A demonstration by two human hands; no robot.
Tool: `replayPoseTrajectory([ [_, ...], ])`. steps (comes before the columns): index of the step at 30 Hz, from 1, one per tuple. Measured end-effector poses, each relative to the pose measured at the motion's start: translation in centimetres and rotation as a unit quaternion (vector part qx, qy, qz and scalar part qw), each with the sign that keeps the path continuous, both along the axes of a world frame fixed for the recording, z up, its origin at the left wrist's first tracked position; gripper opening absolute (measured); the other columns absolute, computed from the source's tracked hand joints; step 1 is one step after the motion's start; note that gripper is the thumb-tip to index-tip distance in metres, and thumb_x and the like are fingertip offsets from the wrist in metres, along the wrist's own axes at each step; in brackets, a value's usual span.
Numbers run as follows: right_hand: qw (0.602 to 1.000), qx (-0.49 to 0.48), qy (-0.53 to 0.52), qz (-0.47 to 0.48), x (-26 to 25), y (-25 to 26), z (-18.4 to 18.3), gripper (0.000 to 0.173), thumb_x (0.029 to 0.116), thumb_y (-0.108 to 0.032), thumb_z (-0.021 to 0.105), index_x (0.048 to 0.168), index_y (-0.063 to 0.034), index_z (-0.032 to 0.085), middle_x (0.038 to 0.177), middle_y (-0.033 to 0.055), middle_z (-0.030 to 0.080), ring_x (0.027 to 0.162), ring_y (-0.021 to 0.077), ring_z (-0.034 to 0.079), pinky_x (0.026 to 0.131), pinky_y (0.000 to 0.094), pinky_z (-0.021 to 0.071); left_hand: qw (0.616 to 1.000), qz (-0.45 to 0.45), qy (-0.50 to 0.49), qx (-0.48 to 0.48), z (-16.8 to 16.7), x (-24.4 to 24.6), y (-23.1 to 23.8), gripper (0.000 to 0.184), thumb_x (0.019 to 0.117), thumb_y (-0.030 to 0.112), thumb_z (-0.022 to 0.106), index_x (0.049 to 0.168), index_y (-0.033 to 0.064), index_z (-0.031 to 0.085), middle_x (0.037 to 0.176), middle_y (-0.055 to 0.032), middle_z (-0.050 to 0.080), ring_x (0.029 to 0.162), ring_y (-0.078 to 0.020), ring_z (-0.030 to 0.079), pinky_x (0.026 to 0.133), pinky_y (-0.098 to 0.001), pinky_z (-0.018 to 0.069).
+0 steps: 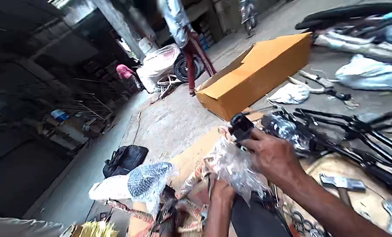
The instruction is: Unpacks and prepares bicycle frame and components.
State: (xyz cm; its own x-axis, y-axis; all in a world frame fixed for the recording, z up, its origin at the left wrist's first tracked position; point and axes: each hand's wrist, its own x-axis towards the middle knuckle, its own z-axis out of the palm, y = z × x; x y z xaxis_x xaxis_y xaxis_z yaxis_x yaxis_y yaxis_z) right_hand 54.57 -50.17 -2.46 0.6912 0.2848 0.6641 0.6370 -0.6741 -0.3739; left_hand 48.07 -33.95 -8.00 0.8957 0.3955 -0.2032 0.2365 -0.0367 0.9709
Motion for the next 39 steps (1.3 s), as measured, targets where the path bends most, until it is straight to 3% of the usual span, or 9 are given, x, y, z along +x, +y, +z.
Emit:
replayPoseTrajectory([
  [2, 0.999, 0.012, -0.044, -0.018, 1.3, 0.2, 0.0, 0.023, 0.0827, 0.0, 0.069, 0.095, -0.0166, 0.08, 0.093, 0.0064, 0.069, 0.067, 0.0274, 0.067, 0.051, 0.05, 0.0537, 0.98, 0.059, -0.067, -0.179, 0.4, 0.8, -0.9, 0.029, 0.1027, -0.004, 0.047, 0.132, -0.0041, 0.049, 0.111, -0.0131, 0.063, 0.097, -0.013, 0.062, 0.085, -0.0292, 0.0555],
  [4, 0.998, 0.006, -0.06, -0.027, 1.8, 0.7, -0.5, 0.021, 0.0828, -0.004, 0.067, 0.093, -0.0171, 0.08, 0.087, 0.0053, 0.068, 0.062, 0.0259, 0.066, 0.048, 0.0483, 0.0521, 0.954, 0.073, -0.109, -0.268, 0.6, 1.4, -1.4, 0.023, 0.1052, 0.0, 0.043, 0.126, -0.0014, 0.051, 0.1, -0.0097, 0.065, 0.088, -0.0117, 0.064, 0.079, -0.0291, 0.0576],
  [8, 0.999, -0.03, -0.04, -0.013, 1.3, 1.3, -0.7, 0.012, 0.0842, -0.004, 0.073, 0.086, -0.0144, 0.078, 0.084, 0.0052, 0.068, 0.062, 0.0263, 0.066, 0.049, 0.0484, 0.0522, 0.923, 0.106, -0.122, -0.349, 1.1, 1.5, -2.4, 0.022, 0.1094, 0.01, 0.037, 0.125, 0.0034, 0.051, 0.097, -0.0077, 0.063, 0.086, -0.013, 0.063, 0.075, -0.0306, 0.0567],
  [13, 0.995, -0.061, -0.075, -0.024, 1.3, 0.4, 0.6, 0.021, 0.0827, -0.004, 0.069, 0.093, -0.0188, 0.08, 0.092, 0.0064, 0.07, 0.076, 0.027, 0.07, 0.055, 0.0465, 0.0553, 0.886, 0.109, -0.14, -0.429, 1.4, 1.3, -2.9, 0.019, 0.1094, 0.01, 0.038, 0.12, 0.0054, 0.052, 0.091, -0.0071, 0.065, 0.082, -0.0149, 0.066, 0.072, -0.0333, 0.0588],
  [18, 0.993, -0.05, -0.105, -0.013, 1.8, 0.9, 1.2, 0.021, 0.0791, 0.0, 0.069, 0.089, -0.0147, 0.079, 0.089, 0.0084, 0.068, 0.073, 0.0282, 0.069, 0.052, 0.046, 0.0543, 0.884, 0.111, -0.146, -0.429, 1.7, 1.1, -2.7, 0.017, 0.109, 0.009, 0.039, 0.118, 0.0055, 0.052, 0.088, -0.0056, 0.066, 0.079, -0.0129, 0.066, 0.071, -0.0311, 0.0588],
  [21, 0.992, -0.031, -0.117, -0.023, 2.1, 0.8, 0.8, 0.022, 0.0798, -0.004, 0.067, 0.091, -0.0173, 0.08, 0.089, 0.0062, 0.07, 0.074, 0.0271, 0.07, 0.054, 0.0463, 0.0546, 0.883, 0.128, -0.144, -0.428, 1.8, 1.7, -2.9, 0.019, 0.1086, 0.008, 0.04, 0.122, 0.0042, 0.052, 0.094, -0.0083, 0.065, 0.084, -0.0148, 0.065, 0.074, -0.0329, 0.0583],
  [26, 0.994, -0.039, -0.103, -0.01, 1.4, 0.1, 1.4, 0.022, 0.0834, -0.005, 0.066, 0.094, -0.0156, 0.081, 0.091, 0.0105, 0.07, 0.075, 0.0303, 0.07, 0.055, 0.0494, 0.0546, 0.881, 0.149, -0.141, -0.426, 2.2, 2.2, -3.6, 0.027, 0.1113, 0.014, 0.035, 0.131, 0.0024, 0.049, 0.105, -0.0123, 0.062, 0.09, -0.0176, 0.061, 0.079, -0.0354, 0.0549],
  [32, 0.989, -0.102, -0.111, -0.004, 2.0, 0.0, 2.3, 0.019, 0.0803, -0.002, 0.069, 0.087, -0.0168, 0.079, 0.088, 0.0081, 0.069, 0.072, 0.0283, 0.07, 0.052, 0.0474, 0.0535, 0.84, 0.13, -0.178, -0.496, 1.7, 2.1, -4.2, 0.016, 0.1093, 0.011, 0.039, 0.116, 0.0073, 0.053, 0.088, -0.0056, 0.066, 0.079, -0.0135, 0.067, 0.07, -0.0316, 0.0592],
  [39, 0.989, -0.111, -0.094, 0.0, 2.2, 1.1, 1.7, 0.018, 0.0808, -0.001, 0.07, 0.085, -0.0162, 0.079, 0.085, 0.007, 0.067, 0.069, 0.0273, 0.068, 0.052, 0.0464, 0.0529, 0.831, 0.146, -0.186, -0.503, 1.2, 2.4, -4.5, 0.018, 0.1103, 0.013, 0.038, 0.119, 0.0069, 0.052, 0.089, -0.0062, 0.065, 0.079, -0.0135, 0.065, 0.07, -0.0307, 0.0581],
])
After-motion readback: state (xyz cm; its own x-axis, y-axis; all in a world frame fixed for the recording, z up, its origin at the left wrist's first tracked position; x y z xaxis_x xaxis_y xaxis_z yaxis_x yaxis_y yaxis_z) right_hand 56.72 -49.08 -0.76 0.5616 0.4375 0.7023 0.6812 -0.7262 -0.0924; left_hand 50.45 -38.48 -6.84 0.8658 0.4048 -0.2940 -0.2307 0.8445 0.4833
